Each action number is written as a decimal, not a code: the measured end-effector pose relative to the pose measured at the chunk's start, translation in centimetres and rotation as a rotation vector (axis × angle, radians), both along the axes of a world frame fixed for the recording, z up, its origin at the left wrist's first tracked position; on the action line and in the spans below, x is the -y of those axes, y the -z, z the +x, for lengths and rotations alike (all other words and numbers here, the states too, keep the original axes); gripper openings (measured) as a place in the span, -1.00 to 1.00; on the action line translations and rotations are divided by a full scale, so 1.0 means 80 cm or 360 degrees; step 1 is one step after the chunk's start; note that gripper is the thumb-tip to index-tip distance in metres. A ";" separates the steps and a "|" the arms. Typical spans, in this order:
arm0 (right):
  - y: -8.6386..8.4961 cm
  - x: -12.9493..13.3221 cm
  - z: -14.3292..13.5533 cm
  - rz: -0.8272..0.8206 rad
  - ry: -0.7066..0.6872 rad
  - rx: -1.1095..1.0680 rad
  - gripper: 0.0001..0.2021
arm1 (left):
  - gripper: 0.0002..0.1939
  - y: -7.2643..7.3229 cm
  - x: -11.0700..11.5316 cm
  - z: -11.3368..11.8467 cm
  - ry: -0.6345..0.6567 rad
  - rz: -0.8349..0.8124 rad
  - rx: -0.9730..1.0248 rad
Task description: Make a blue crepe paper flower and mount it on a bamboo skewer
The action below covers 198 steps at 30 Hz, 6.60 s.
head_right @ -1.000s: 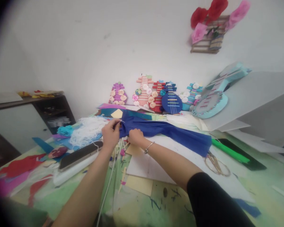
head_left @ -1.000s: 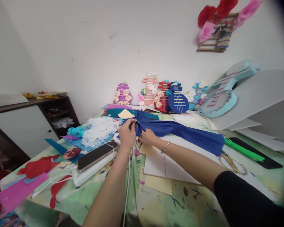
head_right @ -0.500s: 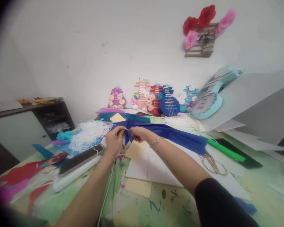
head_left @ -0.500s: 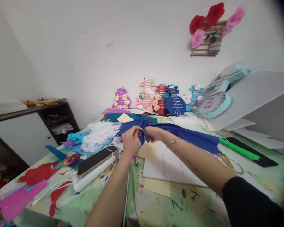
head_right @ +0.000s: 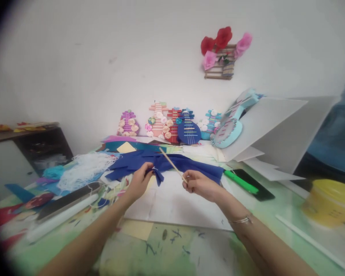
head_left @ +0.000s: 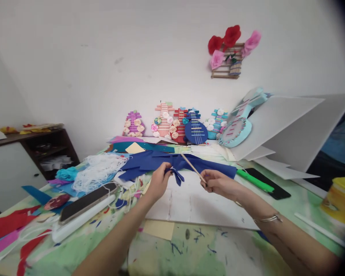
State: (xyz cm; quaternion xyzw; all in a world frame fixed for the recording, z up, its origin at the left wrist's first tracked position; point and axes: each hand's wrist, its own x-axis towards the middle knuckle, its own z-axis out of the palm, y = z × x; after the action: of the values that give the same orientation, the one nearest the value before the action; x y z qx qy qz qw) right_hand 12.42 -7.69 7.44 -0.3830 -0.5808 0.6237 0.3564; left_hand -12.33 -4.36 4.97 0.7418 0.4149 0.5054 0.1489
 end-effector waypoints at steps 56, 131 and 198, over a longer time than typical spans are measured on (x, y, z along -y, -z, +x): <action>0.064 -0.005 0.004 0.0652 0.0585 -0.0051 -0.75 | -0.77 0.039 0.021 0.101 0.0499 -0.0139 -0.0826; 0.055 -0.010 0.032 0.1386 0.0173 0.1821 -0.78 | -0.91 0.018 -0.011 0.058 0.0466 -0.0336 -0.0976; 0.059 -0.004 0.013 0.0526 0.0320 0.0138 -0.81 | -0.64 0.038 0.010 0.101 0.0677 -0.0588 0.0509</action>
State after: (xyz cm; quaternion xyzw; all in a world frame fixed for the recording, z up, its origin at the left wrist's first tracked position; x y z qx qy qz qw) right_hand 13.48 -7.35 2.68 -0.4018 -0.6490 0.4639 0.4495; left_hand -4.26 -5.17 1.94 0.6835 0.3067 0.4891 0.4467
